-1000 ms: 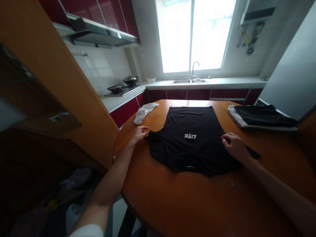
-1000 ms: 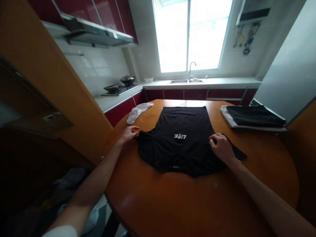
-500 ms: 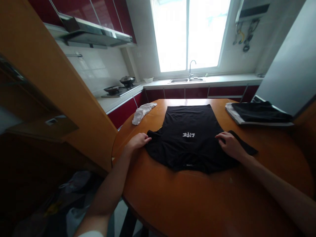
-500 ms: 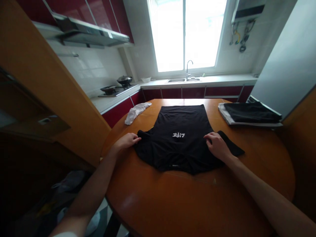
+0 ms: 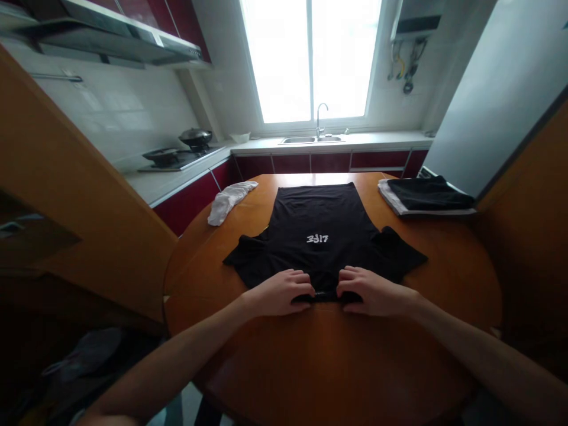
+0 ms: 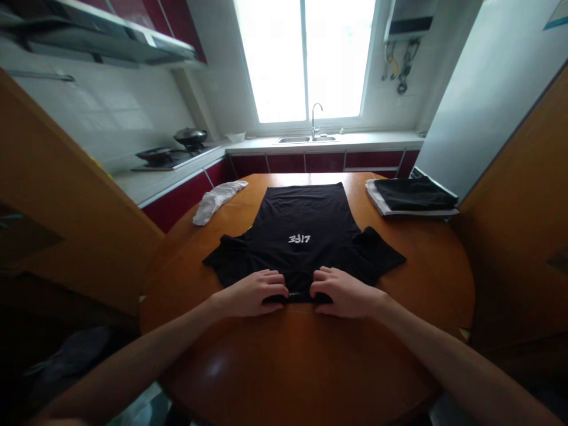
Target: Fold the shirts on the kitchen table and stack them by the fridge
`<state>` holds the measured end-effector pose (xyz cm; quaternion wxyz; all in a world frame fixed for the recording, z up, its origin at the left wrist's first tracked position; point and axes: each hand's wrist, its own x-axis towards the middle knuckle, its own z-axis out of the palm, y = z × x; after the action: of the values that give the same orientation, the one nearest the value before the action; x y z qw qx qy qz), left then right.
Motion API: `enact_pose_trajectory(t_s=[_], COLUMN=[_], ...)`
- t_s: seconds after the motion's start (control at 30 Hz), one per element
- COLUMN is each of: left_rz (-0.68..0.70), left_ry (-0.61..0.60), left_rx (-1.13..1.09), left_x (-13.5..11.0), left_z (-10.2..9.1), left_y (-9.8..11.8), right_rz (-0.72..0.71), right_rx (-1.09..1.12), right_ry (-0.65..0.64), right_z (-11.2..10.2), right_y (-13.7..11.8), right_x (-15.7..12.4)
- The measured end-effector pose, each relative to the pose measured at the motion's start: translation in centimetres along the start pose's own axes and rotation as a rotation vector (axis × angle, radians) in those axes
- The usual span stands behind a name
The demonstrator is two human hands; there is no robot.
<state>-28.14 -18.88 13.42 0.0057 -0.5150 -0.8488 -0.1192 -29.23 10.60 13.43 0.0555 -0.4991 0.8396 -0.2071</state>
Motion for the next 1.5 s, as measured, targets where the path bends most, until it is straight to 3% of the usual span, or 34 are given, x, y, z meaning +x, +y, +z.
enact_pose_trajectory(t_s=[0.23, 0.4, 0.57, 0.7, 0.77, 0.87, 0.93, 1.07, 1.17, 1.3, 1.5], left_rz=[-0.018, -0.001, 0.049, 0.073, -0.004, -0.238, -0.386, -0.487, -0.472, -0.477, -0.653], left_ry=[0.023, 0.048, 0.025, -0.058, 0.012, 0.2, 0.2, -0.028, -0.115, -0.058, 0.057], left_rx=[0.152, 0.088, -0.152, -0.349, -0.341, -0.158, -0.019, 0.076, 0.054, 0.05, 0.099], left_x=[0.2, 0.5, 0.3, 0.1, 0.2, 0.3, 0.1, -1.4, -1.9, 1.7, 13.2], left_z=[0.7, 0.5, -0.1, -0.7, -0.8, -0.2, 0.7, 2.0, 1.4, -0.4, -0.8], left_y=[0.2, 0.1, 0.5, 0.5, -0.1, -2.0, -3.3, -4.5, -4.9, -8.1, -18.1], right_rz=[-0.023, -0.007, 0.004, -0.057, -0.036, 0.132, 0.25, 0.364, 0.411, 0.457, 0.651], right_rx=[-0.166, -0.222, -0.066, 0.155, 0.234, 0.123, -0.052, -0.231, -0.241, -0.249, -0.258], right_ry=[0.004, -0.017, -0.015, -0.178, -0.13, 0.203, 0.341, 0.204, 0.142, 0.192, 0.21], right_z=[0.0, -0.5, -1.4, -1.4, -1.2, -0.3, 0.7, 3.1, 3.6, 1.7, -2.3], right_y=[0.4, -0.1, -1.1, -1.1, -0.4, 1.4, 2.6, 3.8, 4.1, 6.6, 15.5], right_x=[-0.2, -0.2, -0.9, -1.2, -0.9, -0.2, 0.0, -0.9, -1.1, 3.1, 15.0])
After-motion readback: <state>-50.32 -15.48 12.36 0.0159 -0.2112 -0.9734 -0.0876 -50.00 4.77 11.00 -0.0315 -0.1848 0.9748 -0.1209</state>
